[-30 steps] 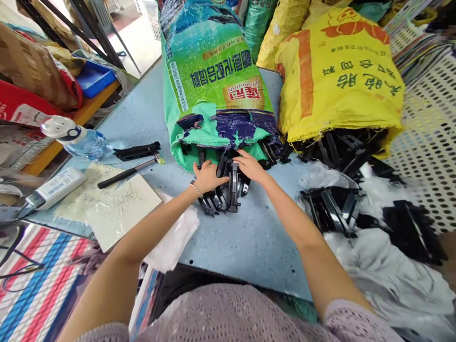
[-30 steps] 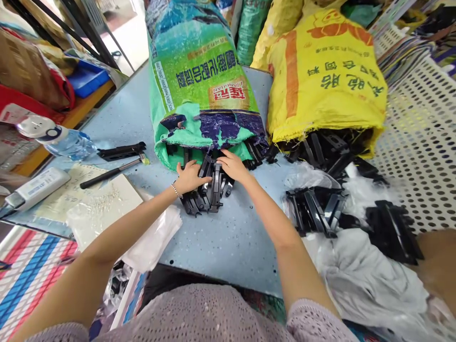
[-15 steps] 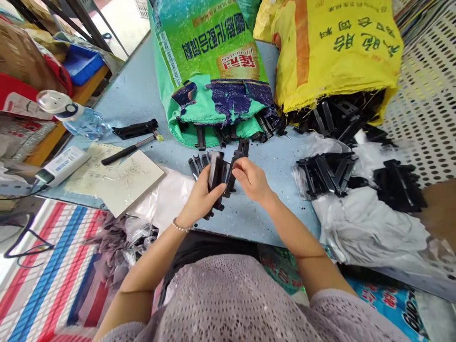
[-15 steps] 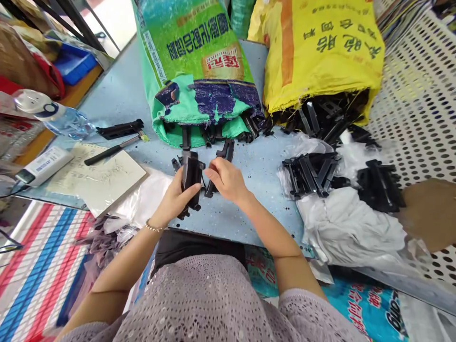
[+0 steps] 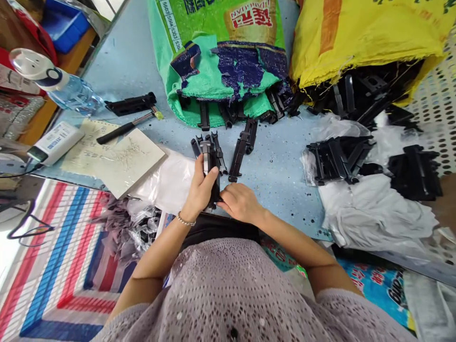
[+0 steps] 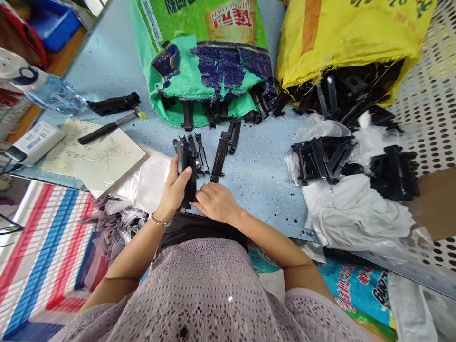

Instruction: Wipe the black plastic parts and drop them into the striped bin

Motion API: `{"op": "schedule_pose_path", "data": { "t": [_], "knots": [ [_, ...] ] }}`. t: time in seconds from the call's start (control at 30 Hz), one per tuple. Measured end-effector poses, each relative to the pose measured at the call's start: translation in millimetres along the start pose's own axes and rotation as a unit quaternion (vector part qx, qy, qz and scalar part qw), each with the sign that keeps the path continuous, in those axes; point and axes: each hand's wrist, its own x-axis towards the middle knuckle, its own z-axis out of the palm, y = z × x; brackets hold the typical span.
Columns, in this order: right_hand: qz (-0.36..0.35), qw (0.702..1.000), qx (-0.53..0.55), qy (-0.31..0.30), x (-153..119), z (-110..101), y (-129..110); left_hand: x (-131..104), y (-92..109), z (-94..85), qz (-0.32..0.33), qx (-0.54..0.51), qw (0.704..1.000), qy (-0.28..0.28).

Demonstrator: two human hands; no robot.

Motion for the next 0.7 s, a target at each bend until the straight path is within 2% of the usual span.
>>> {"op": "schedule_pose_path", "data": {
  "t": [0.07,0.13,0.17,0.23,0.3,0.33,0.4,0.47,0.53,0.63,0.7],
  "knots": [
    [-0.057,0.997,-0.058,-0.010,-5.8,4.6,-1.7,-2.2,-2.6,-0.3,-0.017,0.009,1.000,-0.010],
    [-0.049,0.997,-0.048,-0.041,-2.8,0.0,2.2,-8.3,-6.7,-0.3,-0.031,0.056,0.997,-0.035],
    [-0.011,0.998,-0.041,-0.046,1.8,-5.3,6.1,-12.7,-9.0,0.5,-0.043,0.095,0.993,-0.053],
    [0.126,0.990,-0.058,-0.026,15.7,-17.7,16.9,-22.6,-13.6,5.5,-0.076,0.197,0.972,-0.099],
    [0.279,0.952,-0.124,0.003,32.5,-26.9,30.9,-31.8,-17.8,15.6,-0.091,0.311,0.935,-0.145],
    [0.333,0.929,-0.159,0.009,40.4,-29.2,38.5,-35.0,-19.6,21.4,-0.087,0.363,0.913,-0.163],
    [0.384,0.901,-0.202,0.004,52.3,-30.3,53.2,-37.5,-22.6,31.3,-0.069,0.441,0.876,-0.180],
    [0.385,0.899,-0.209,0.012,57.4,-30.6,63.4,-33.9,-24.7,35.1,-0.050,0.461,0.869,-0.174],
    [0.367,0.910,-0.189,0.039,56.5,-33.0,65.2,-25.0,-25.7,33.1,-0.017,0.397,0.906,-0.146],
    [0.297,0.940,-0.132,0.108,51.6,-38.6,51.3,-7.1,-24.8,29.2,0.046,0.157,0.981,-0.102],
    [0.218,0.964,-0.063,0.138,49.6,-39.7,37.3,3.7,-23.1,30.6,0.031,-0.022,0.993,-0.111]
  ]
}}
